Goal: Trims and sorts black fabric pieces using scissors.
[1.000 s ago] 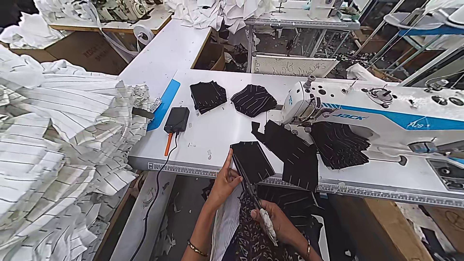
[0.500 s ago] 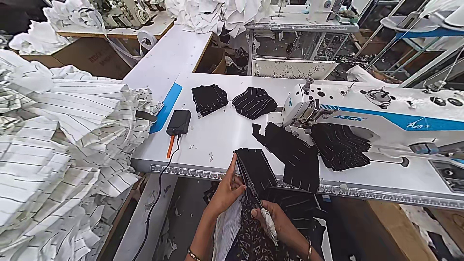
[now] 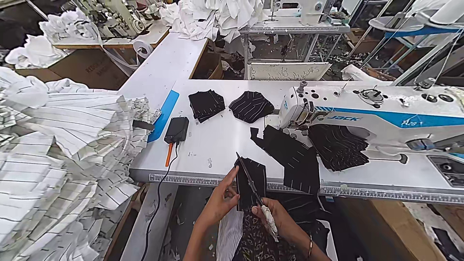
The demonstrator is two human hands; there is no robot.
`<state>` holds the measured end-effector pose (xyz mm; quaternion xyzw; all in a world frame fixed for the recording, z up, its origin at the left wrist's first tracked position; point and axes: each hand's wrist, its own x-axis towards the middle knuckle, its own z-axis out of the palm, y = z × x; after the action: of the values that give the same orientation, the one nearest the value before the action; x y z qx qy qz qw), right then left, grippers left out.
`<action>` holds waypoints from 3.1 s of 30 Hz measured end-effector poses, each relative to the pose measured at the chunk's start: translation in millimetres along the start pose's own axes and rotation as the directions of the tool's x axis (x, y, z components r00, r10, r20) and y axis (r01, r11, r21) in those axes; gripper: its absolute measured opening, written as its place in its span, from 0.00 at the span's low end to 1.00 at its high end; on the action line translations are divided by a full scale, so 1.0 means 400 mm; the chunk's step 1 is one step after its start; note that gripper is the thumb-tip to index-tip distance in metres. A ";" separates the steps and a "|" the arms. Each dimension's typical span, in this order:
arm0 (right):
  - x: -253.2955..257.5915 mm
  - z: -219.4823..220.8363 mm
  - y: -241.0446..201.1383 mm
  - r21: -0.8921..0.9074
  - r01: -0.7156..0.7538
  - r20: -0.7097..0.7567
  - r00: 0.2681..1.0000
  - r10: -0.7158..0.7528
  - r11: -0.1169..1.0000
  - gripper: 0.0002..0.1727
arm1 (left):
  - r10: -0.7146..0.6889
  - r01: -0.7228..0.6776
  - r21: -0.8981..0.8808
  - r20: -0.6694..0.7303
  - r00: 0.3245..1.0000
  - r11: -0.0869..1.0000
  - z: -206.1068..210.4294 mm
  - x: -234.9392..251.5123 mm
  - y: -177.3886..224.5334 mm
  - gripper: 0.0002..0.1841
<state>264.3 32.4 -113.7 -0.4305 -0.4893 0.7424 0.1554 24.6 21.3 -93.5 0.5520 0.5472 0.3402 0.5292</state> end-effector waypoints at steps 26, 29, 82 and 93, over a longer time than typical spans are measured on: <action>0.150 -0.086 -0.052 -0.592 0.386 -0.479 0.537 -0.694 0.707 0.17 | 0.085 -0.087 0.017 -0.455 0.887 0.996 -0.591 0.527 0.082 0.41; 0.149 -0.085 -0.047 -0.590 0.387 -0.494 0.521 -0.696 0.708 0.17 | -0.029 0.034 0.004 -0.415 0.909 0.999 -0.631 0.572 0.018 0.41; 0.182 -0.093 -0.030 -0.458 0.531 -0.565 0.445 -0.694 0.713 0.14 | -0.005 -0.073 -0.075 -0.733 0.681 0.995 -0.253 0.217 0.041 0.13; 0.172 -0.098 -0.054 -0.344 0.497 -0.580 0.555 -0.596 0.797 0.11 | 0.287 -0.189 0.250 -0.453 0.844 0.950 -0.134 0.170 0.048 0.18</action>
<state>251.2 110.5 -134.6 -0.5006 -0.5609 0.4170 0.5107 -10.5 101.2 -77.8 0.5625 0.6196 0.4751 0.2718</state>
